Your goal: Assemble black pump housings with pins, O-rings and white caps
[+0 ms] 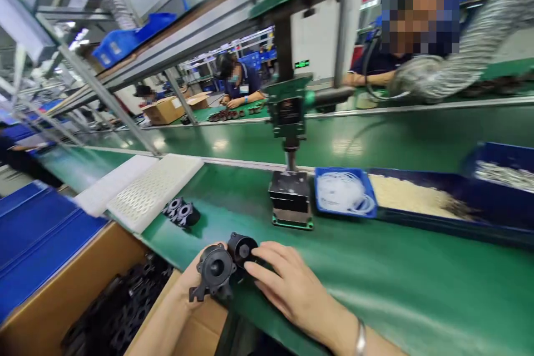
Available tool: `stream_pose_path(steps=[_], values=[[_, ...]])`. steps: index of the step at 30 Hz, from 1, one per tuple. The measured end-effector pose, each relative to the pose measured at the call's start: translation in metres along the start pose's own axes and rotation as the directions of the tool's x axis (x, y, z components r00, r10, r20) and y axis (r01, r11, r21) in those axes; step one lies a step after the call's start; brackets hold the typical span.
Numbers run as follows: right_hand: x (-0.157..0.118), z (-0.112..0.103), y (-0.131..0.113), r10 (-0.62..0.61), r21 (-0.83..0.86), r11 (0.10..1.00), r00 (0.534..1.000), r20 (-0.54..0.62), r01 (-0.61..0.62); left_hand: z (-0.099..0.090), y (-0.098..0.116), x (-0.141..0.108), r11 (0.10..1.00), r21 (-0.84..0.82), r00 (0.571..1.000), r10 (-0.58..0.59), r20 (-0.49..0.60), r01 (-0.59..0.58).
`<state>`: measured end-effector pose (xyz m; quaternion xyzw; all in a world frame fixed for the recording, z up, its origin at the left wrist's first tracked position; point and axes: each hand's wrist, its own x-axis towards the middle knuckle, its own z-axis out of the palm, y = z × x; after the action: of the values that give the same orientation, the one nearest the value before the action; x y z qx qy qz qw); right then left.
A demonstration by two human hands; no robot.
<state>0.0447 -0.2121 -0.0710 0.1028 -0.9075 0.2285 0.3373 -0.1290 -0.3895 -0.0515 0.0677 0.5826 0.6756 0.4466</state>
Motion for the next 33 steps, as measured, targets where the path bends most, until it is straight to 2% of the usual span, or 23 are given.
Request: stream_pose_path(steps=[2, 5, 8, 11, 15, 20, 23, 28, 31, 33], values=[[0.0, -0.002, 0.004, 0.027, -0.011, 1.0, 0.999, 0.023, -0.027, 0.019, -0.012, 0.013, 1.0, 0.005, 0.999, -0.011, 0.037, 0.011], [0.001, -0.001, 0.012, 0.106, 0.015, 0.994, 0.994, -0.022, -0.106, 0.036, -0.021, 0.027, 1.0, 0.002, 0.998, -0.007, 0.064, 0.007], [0.0, 0.002, 0.015, 0.101, 0.036, 0.994, 0.993, -0.063, -0.098, 0.042, -0.022, 0.036, 1.0, -0.018, 0.998, 0.014, 0.061, -0.012], [-0.001, 0.003, 0.013, 0.088, -0.013, 0.996, 0.995, -0.036, -0.088, 0.045, -0.024, 0.041, 0.998, -0.041, 0.998, 0.051, 0.045, -0.049], [-0.002, 0.003, 0.008, 0.182, 0.027, 0.983, 0.983, 0.0, -0.182, 0.053, -0.033, 0.042, 0.993, -0.02, 0.993, 0.114, 0.032, -0.113], [-0.005, 0.007, 0.011, 0.257, 0.037, 0.966, 0.965, -0.052, -0.255, 0.068, -0.037, 0.037, 0.973, 0.118, 0.977, 0.189, 0.102, -0.2], [-0.007, 0.01, 0.012, 0.23, 0.01, 0.973, 0.971, -0.069, -0.23, 0.061, -0.027, 0.039, 0.932, 0.263, 0.963, 0.211, 0.166, -0.249], [-0.003, 0.009, 0.009, 0.207, -0.108, 0.973, 0.978, 0.023, -0.203, 0.022, 0.0, 0.03, 0.823, 0.457, 0.938, 0.256, 0.232, -0.337], [0.001, 0.011, 0.009, 0.207, -0.223, 0.956, 0.976, 0.064, -0.189, 0.007, 0.01, 0.01, 0.72, 0.531, 0.884, 0.26, 0.39, -0.446], [0.002, 0.013, 0.009, 0.196, -0.27, 0.948, 0.977, 0.087, -0.166, 0.007, 0.011, -0.002, 0.601, 0.605, 0.841, 0.245, 0.482, -0.522]])
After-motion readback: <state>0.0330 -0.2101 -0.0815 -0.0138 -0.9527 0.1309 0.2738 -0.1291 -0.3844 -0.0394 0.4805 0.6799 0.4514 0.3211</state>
